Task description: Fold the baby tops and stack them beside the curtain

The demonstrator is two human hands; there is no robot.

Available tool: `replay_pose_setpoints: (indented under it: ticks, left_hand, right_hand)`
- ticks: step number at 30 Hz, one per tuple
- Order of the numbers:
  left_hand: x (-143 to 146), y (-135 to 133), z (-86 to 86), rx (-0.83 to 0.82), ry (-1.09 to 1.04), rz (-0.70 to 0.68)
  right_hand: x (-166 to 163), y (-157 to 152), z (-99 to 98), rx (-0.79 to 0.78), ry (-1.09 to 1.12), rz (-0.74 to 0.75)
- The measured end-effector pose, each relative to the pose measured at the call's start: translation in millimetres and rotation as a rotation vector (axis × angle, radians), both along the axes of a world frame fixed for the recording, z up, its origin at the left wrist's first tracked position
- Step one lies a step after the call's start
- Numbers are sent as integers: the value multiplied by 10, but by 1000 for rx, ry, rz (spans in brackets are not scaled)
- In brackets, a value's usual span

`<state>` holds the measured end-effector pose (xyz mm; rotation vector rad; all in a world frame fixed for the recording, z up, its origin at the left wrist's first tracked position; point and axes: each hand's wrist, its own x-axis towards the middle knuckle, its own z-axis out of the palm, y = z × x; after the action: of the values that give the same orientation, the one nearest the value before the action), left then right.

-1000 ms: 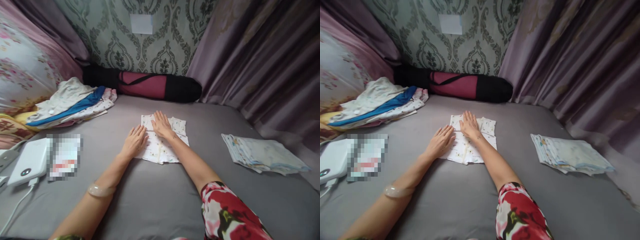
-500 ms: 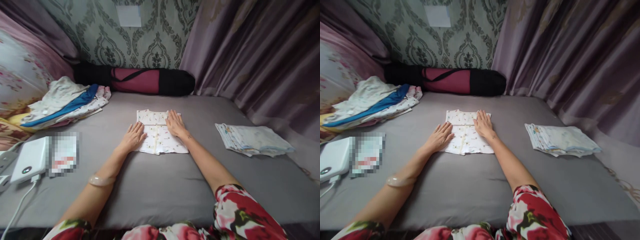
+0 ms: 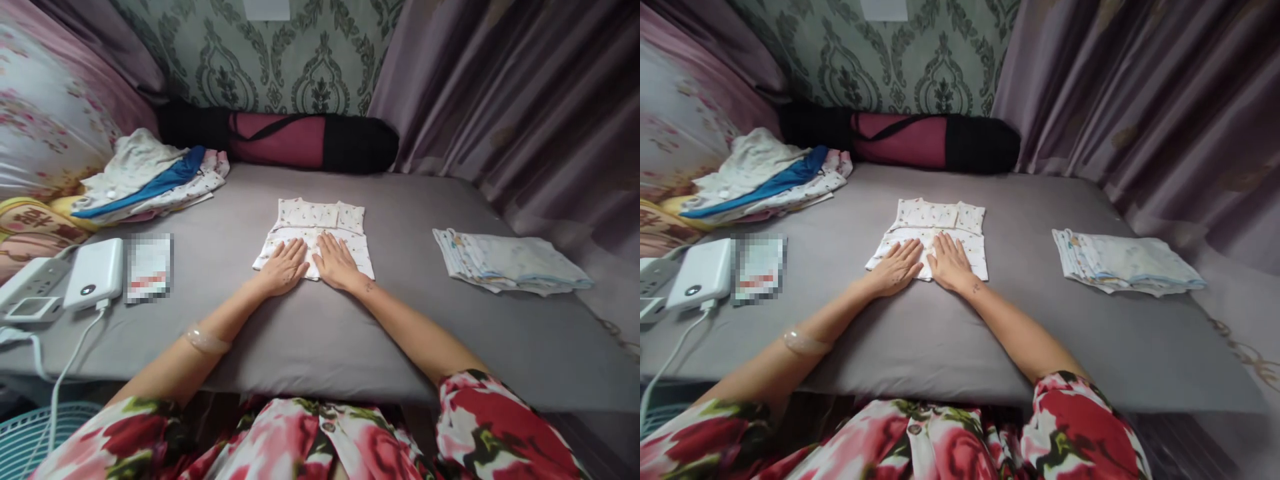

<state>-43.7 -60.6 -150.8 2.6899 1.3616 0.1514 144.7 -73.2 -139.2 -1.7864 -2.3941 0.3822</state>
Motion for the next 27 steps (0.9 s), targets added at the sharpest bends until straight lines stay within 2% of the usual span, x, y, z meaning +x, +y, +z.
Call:
replay_pose_setpoints:
  ticks: [4,10,13,16,18,23,27]
  left_hand:
    - [2,-102,-15,-43,-1,-26]
    - [-63,-248,-16,-54,-48,-103]
    - [-163,-235,45,-31,-122,-188]
    - [-376,-190,130,-1,-185,-256]
    - [-566,-161,161,14,-194,-255]
    - [-943,-104,142,17,-160,-191]
    - [-1012,-53,156,4,-161,-230]
  right_hand:
    - [-48,-189,33,-28,4,10]
    - [-54,-438,78,-41,20,151]
    - [32,-489,165,-44,31,209]
    - [273,-570,261,21,17,255]
    - [515,-640,282,89,-1,248]
    - [1113,-754,175,226,-37,215]
    - [1287,-768,114,277,-50,244]
